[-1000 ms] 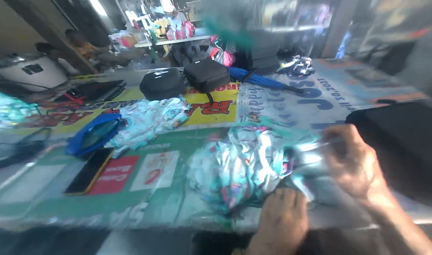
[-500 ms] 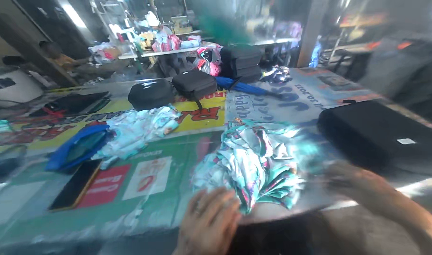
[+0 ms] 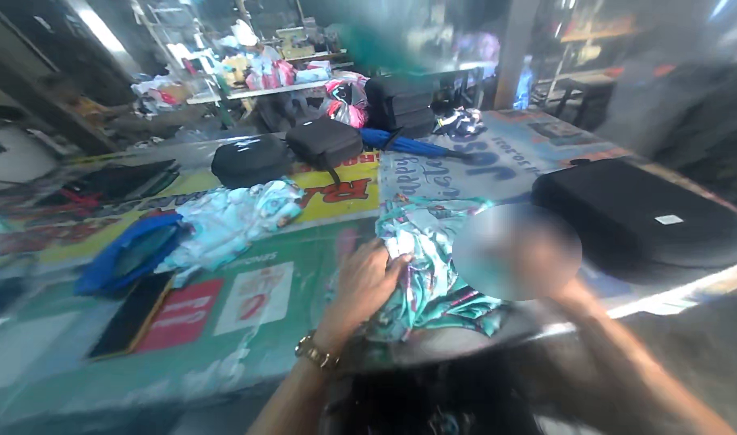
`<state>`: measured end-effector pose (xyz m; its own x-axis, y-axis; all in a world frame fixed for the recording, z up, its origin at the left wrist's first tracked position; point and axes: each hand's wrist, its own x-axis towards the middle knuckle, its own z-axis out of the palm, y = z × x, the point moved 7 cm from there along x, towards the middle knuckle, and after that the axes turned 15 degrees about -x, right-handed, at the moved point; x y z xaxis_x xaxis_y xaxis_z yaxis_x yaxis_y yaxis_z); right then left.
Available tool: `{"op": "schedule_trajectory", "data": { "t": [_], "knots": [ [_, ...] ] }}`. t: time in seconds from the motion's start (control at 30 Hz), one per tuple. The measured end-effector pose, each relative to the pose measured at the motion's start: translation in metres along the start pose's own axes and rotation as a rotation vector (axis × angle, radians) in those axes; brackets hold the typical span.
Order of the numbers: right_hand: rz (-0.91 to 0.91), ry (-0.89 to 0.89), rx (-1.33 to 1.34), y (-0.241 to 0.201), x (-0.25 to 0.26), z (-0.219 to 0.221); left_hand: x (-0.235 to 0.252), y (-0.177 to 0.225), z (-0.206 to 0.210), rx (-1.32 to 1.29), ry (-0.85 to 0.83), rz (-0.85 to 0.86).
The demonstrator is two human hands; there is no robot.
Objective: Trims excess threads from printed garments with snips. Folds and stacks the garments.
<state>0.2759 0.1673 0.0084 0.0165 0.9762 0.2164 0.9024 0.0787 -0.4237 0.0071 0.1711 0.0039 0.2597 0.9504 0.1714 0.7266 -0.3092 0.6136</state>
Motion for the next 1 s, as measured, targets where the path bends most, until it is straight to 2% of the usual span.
{"op": "schedule_trajectory", "data": {
  "t": [0.07,0.1,0.2,0.33,0.4,0.47,0.57,0.67,0.77,0.83,0.9,0.93,1.0],
  "knots": [
    [-0.024,0.044,0.062,0.019,-0.022,-0.009,0.003,-0.002,-0.002,-0.018,-0.026,0.004],
    [-0.093,0.053,0.064,0.026,-0.034,-0.010,0.004,0.001,-0.004,-0.003,-0.016,0.029],
    [-0.327,0.027,-0.015,0.041,-0.065,-0.014,0.003,0.021,-0.014,0.217,0.101,0.228],
    [-0.256,0.046,-0.406,0.047,-0.093,-0.053,0.004,0.063,-0.023,0.462,0.194,0.455],
    [-0.222,0.104,-0.519,0.035,-0.099,-0.083,0.005,0.090,-0.023,0.443,0.231,0.526],
    [-0.240,0.243,-0.488,0.010,-0.097,-0.108,0.001,0.118,-0.005,0.290,0.228,0.592],
    [-0.330,0.488,-0.303,-0.038,-0.085,-0.126,-0.034,0.155,0.054,0.162,0.015,0.746],
    [-0.483,0.461,-0.214,-0.087,-0.065,-0.116,-0.089,0.176,0.091,0.086,-0.089,0.932],
    [-0.583,0.343,-0.229,-0.107,-0.036,-0.077,-0.127,0.174,0.100,-0.056,-0.234,0.980],
    [-0.582,0.214,-0.302,-0.100,-0.017,-0.044,-0.127,0.159,0.083,-0.066,-0.101,0.958],
    [-0.498,0.102,-0.387,-0.074,-0.004,-0.012,-0.109,0.127,0.055,-0.039,0.123,0.857],
    [-0.426,0.069,-0.411,-0.054,0.000,0.003,-0.094,0.102,0.043,-0.045,0.206,0.773],
    [-0.279,0.140,-0.362,-0.015,0.000,0.020,-0.063,0.044,0.025,-0.229,0.275,0.516]
  ]
}}
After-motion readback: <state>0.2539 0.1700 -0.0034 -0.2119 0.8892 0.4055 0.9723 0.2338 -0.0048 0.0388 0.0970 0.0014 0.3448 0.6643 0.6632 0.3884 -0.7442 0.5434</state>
